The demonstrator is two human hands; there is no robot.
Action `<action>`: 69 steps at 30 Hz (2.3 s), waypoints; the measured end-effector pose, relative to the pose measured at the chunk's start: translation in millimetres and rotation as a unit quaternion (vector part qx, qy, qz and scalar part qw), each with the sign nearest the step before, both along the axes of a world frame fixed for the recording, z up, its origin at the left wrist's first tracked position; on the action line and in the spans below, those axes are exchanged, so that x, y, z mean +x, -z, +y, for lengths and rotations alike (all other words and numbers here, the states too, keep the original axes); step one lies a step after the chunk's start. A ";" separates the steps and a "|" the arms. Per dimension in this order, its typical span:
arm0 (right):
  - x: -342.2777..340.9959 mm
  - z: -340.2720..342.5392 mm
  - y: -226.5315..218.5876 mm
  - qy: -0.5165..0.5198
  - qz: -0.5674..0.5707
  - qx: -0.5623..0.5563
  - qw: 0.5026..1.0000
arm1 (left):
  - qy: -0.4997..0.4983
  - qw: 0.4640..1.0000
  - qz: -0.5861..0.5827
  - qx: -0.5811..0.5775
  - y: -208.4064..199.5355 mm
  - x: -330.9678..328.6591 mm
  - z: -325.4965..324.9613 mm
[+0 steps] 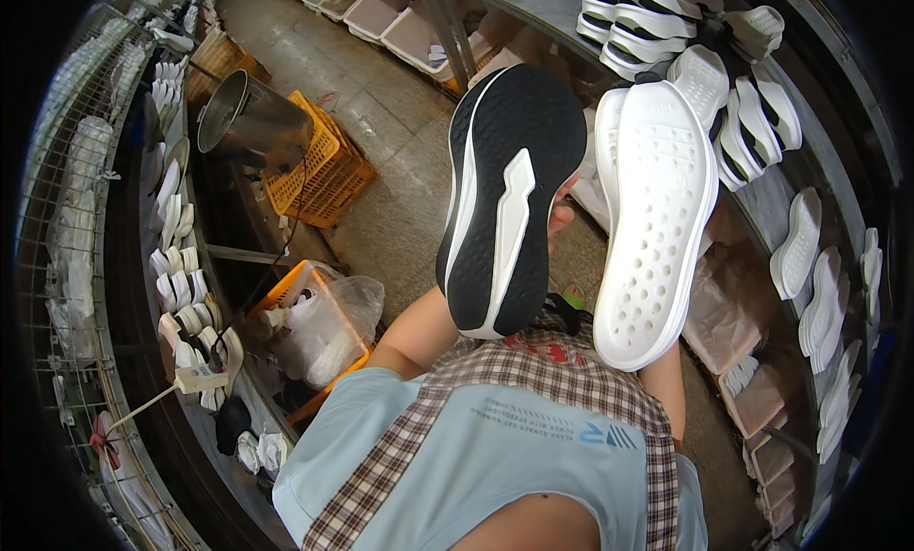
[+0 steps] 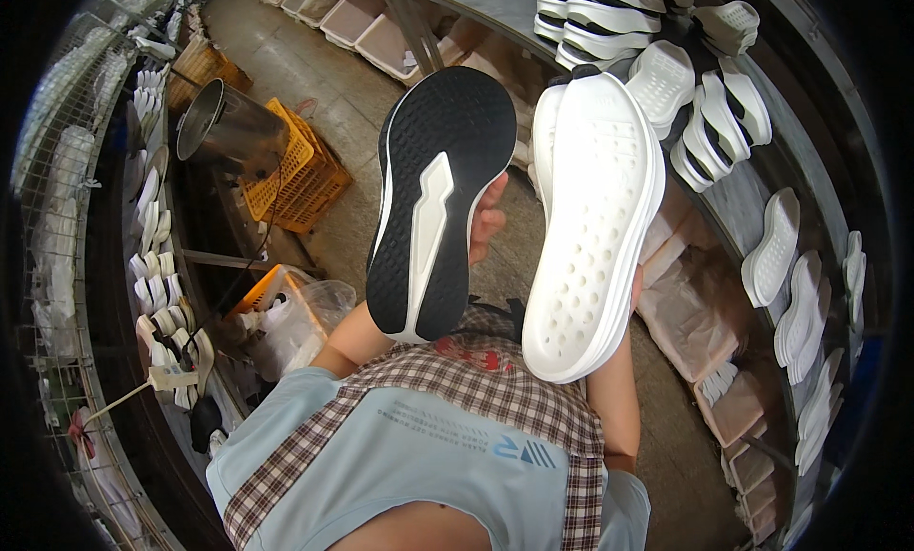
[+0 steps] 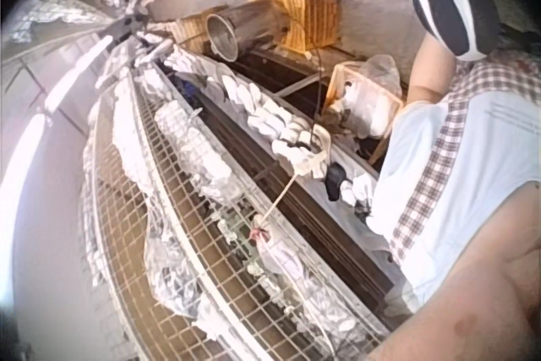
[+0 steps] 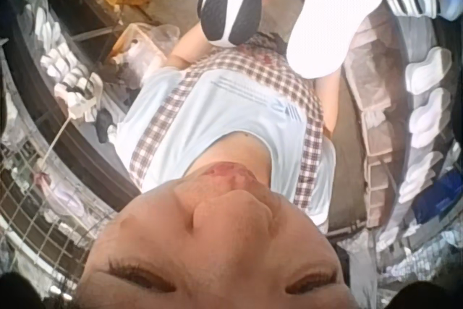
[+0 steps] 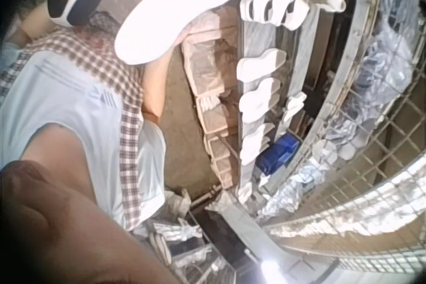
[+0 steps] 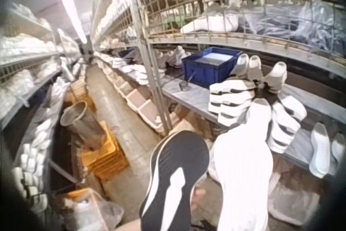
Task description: The person writes on a clipboard, then picks up white slippers from a shelf, turns them over to inspect the soles, and stacks them. The person repeats this process with multiple slippers, placing them into a large bag.
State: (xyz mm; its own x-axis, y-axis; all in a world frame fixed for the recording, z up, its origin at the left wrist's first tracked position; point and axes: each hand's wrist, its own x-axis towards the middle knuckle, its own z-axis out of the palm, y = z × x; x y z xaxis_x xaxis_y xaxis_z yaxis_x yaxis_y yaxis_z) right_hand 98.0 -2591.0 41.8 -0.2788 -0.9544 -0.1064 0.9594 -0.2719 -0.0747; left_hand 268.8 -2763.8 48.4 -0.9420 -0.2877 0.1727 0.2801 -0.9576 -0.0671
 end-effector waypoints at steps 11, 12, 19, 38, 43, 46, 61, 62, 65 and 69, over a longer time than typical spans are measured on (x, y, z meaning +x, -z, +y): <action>-6.4 0.8 7.7 0.001 0.384 0.200 0.901 | 0.038 0.938 -0.221 -0.265 -29.9 -29.7 -13.5; -4.5 2.1 9.1 0.003 0.394 0.192 0.899 | 0.045 0.926 -0.236 -0.291 -34.6 -31.2 -12.2; -11.7 12.0 9.6 0.002 0.605 0.189 0.773 | 0.069 0.866 -0.307 -0.388 -41.5 -26.9 -10.8; -2.0 27.7 68.0 0.065 0.694 0.169 0.696 | -0.021 0.670 -0.262 -0.695 29.0 -21.2 -23.4; 1.5 43.0 72.4 0.191 0.686 0.219 0.667 | 0.063 0.846 -0.324 -0.419 -19.3 -36.9 5.5; -1.9 52.3 64.2 0.182 0.610 0.268 0.723 | 0.093 0.835 -0.368 -0.398 -44.2 -54.8 17.4; -52.0 146.7 58.5 0.137 0.162 0.209 0.955 | 0.274 0.759 -0.195 -0.558 -29.5 -168.5 142.8; -50.9 158.1 57.8 0.159 0.156 0.211 0.952 | 0.275 0.735 -0.193 -0.589 -25.5 -175.9 150.0; -44.7 192.3 58.7 0.220 0.137 0.216 0.941 | 0.169 0.730 -0.185 -0.636 -15.2 -219.1 157.4; -33.5 231.3 62.7 0.281 0.119 0.225 0.925 | 0.081 0.776 -0.261 -0.569 -2.6 -292.5 184.3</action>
State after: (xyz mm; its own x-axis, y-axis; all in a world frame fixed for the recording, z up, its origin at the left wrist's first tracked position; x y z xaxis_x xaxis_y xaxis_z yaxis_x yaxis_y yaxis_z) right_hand 64.5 -2359.7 -20.9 -0.7842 -0.5251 -0.3305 0.6180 -0.6130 -0.4923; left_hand -23.7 -2579.5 50.9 -0.9770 -0.0987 -0.1890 -0.1457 -0.3387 0.9295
